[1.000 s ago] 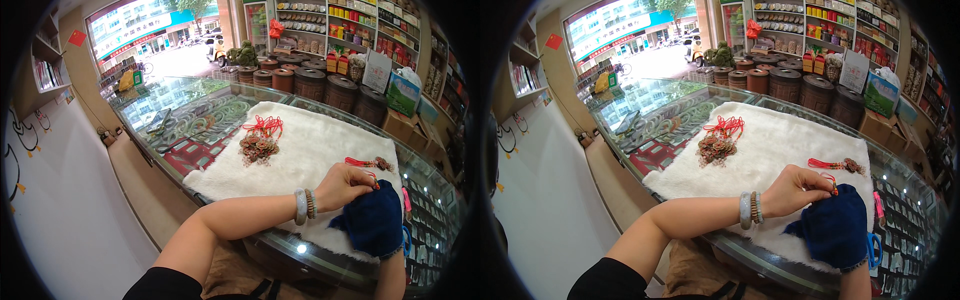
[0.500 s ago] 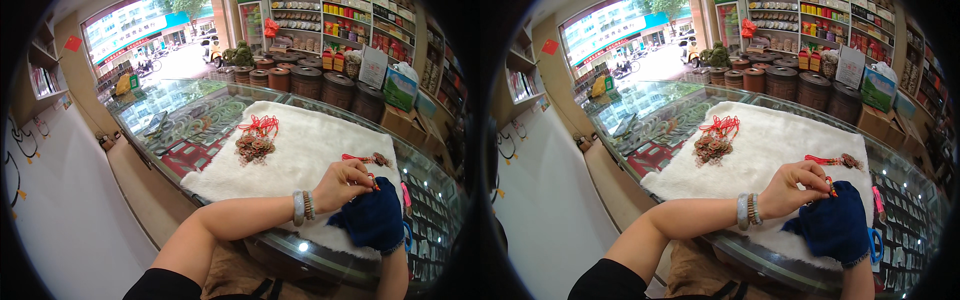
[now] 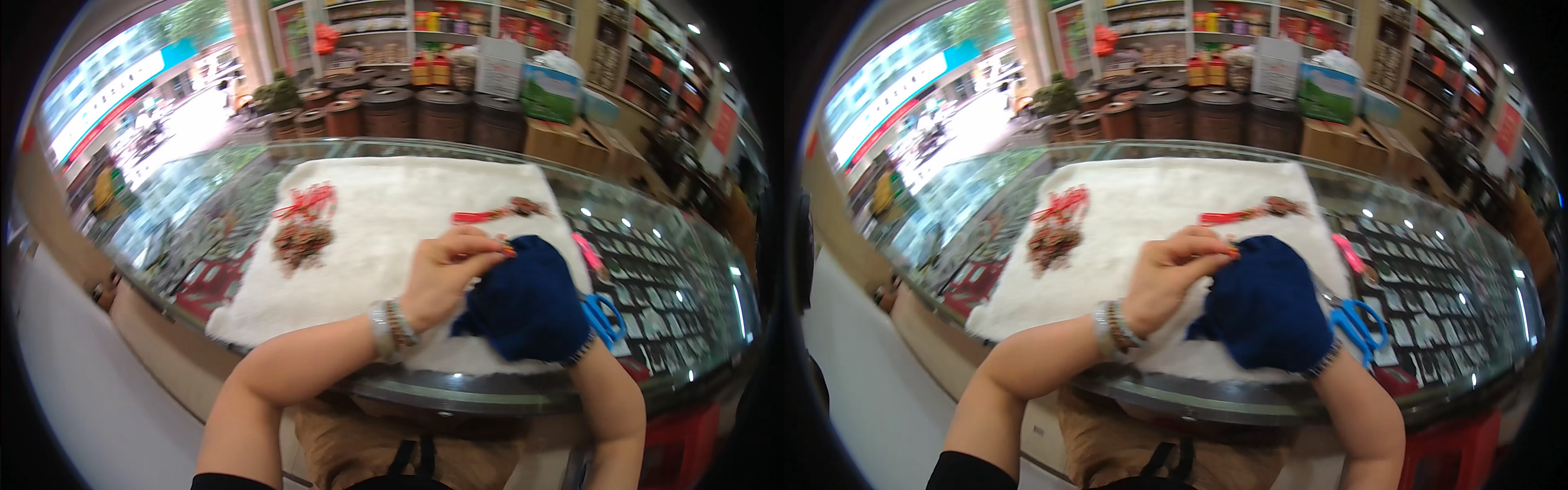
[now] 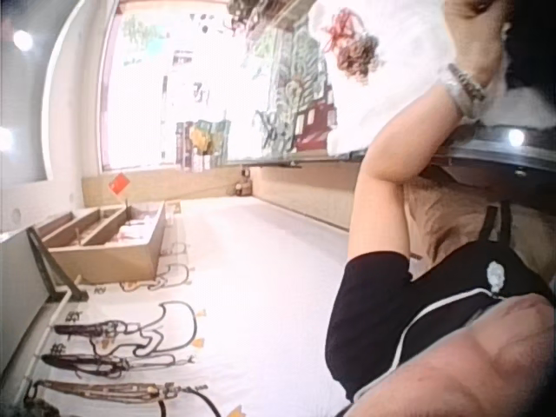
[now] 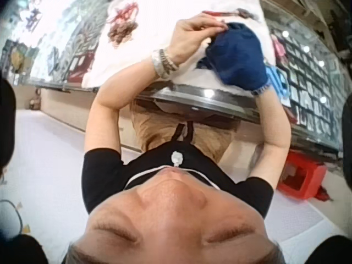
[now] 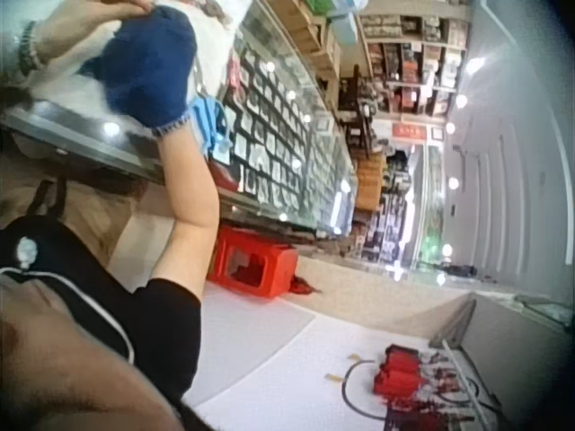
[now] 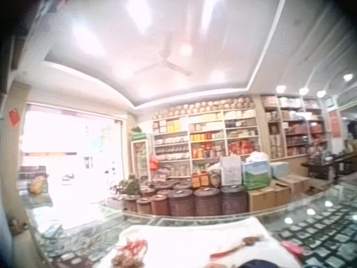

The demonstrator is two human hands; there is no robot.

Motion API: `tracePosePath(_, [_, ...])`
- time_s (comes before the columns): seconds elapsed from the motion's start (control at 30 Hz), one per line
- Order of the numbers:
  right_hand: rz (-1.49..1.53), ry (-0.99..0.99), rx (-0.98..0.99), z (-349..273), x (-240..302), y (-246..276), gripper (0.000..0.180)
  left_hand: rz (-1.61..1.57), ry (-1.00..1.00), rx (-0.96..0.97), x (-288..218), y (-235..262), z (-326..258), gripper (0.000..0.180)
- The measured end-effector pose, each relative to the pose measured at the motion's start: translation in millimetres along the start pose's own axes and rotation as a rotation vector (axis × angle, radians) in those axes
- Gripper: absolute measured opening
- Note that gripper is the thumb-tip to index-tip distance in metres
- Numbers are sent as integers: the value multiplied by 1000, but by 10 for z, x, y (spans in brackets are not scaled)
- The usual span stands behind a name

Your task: The person assembles beaded keychains by threading small wooden beads onto red cords, tying knots, and trimming excess cord with scissors. The person uses a blue cloth to hold the work and a lighter to seal the cord ends. Finished keychains are placed on a white cloth on the counter.

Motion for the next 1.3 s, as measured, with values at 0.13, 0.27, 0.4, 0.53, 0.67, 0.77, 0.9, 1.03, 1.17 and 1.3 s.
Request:
tracePosePath(0.13, [1,19,18,-3,-18,16,31,-87,207,23,129,33,-13,15])
tracePosePath(0.27, [-100,-126,-15,-39,-240,62,32,-33,196,1,60,176,123,19])
tracePosePath(0.4, [-83,-285,-111,-46,-619,165,38,96,319,246,108,93,143,22])
tracePosePath(0.53, [-67,-217,-178,-33,-632,220,40,180,299,259,103,47,91,23])
tracePosePath(0.67, [-157,-234,60,-34,-530,20,33,190,219,241,27,0,106,21])
tracePosePath(0.77, [-138,-135,-32,-38,-377,93,23,20,249,236,4,-30,91,18])
tracePosePath(0.9, [-38,-36,-110,-43,-306,91,15,19,319,200,46,31,78,16])
tracePosePath(1.03, [-27,-4,-174,-78,-328,75,15,-8,382,215,123,71,79,22])
tracePosePath(1.17, [-99,-62,-156,-75,-402,-15,15,-52,387,228,125,44,75,26])
tracePosePath(1.3, [-96,-77,-169,-79,-417,-34,14,-78,355,189,65,-23,53,35])
Point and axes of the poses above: each hand's wrist, its own z-axis towards the middle knuckle, its own y-axis out of the back of the hand, x = y × z, the point moved 9 cm from there along z, towards the middle knuckle, and after that the axes turned 5 degrees about -y, right-handed, at the moved point
